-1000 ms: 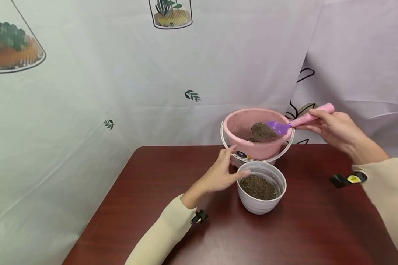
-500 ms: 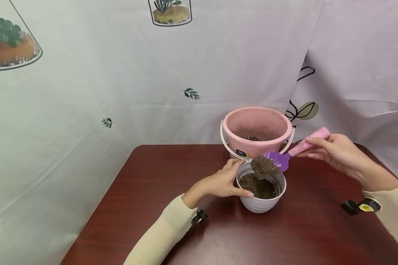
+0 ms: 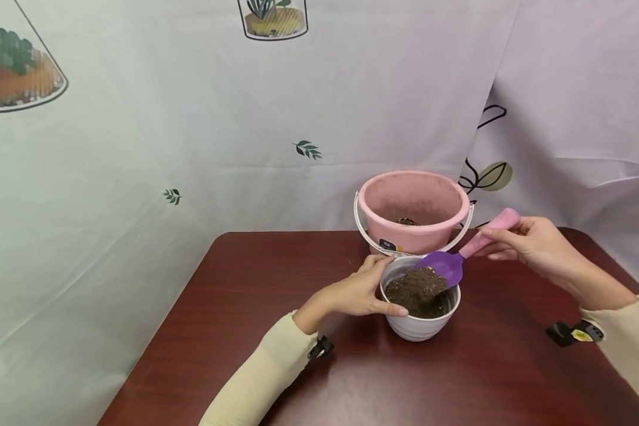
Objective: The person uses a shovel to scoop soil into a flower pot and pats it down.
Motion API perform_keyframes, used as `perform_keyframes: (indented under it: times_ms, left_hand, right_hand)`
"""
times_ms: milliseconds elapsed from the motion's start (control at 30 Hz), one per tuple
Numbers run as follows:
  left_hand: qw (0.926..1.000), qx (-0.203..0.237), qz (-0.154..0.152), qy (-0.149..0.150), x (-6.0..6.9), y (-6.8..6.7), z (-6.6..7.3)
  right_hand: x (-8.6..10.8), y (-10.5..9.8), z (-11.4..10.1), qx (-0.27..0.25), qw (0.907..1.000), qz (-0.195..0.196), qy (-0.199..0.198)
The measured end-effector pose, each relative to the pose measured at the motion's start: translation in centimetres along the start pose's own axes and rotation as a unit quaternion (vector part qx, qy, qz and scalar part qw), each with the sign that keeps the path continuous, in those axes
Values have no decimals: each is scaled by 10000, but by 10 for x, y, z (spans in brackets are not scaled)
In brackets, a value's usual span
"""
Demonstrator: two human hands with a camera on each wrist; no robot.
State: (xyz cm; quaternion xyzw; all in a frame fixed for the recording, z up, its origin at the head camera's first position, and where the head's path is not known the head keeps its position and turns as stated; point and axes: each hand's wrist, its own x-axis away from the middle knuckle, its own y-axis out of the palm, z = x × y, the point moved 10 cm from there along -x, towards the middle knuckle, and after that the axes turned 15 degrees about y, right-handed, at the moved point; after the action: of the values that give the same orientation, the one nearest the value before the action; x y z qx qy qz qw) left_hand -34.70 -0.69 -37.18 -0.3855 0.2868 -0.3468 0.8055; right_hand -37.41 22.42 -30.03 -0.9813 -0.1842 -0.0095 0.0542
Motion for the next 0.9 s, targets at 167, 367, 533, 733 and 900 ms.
perform_keyframes:
  times_ms: [167, 367, 533, 733, 900]
  left_hand:
    - [10000, -27, 0, 37, 0, 0, 0]
    - [10000, -41, 16, 45, 0, -1, 0]
    - [10000, -49, 16, 28, 1, -1, 1]
    - [10000, -32, 2, -18, 1, -1, 1]
    - [10000, -25, -12, -51, 2, -1, 0]
  right_hand:
    - [1, -1, -7, 575, 9980, 199, -198]
    - [3, -2, -18, 1386, 9884, 496, -363]
    - [4, -2, -27, 1743, 9823, 521, -451]
    - [4, -8, -37, 1989, 9761, 729, -474]
    - [5, -9, -44, 2120, 9717, 884, -545]
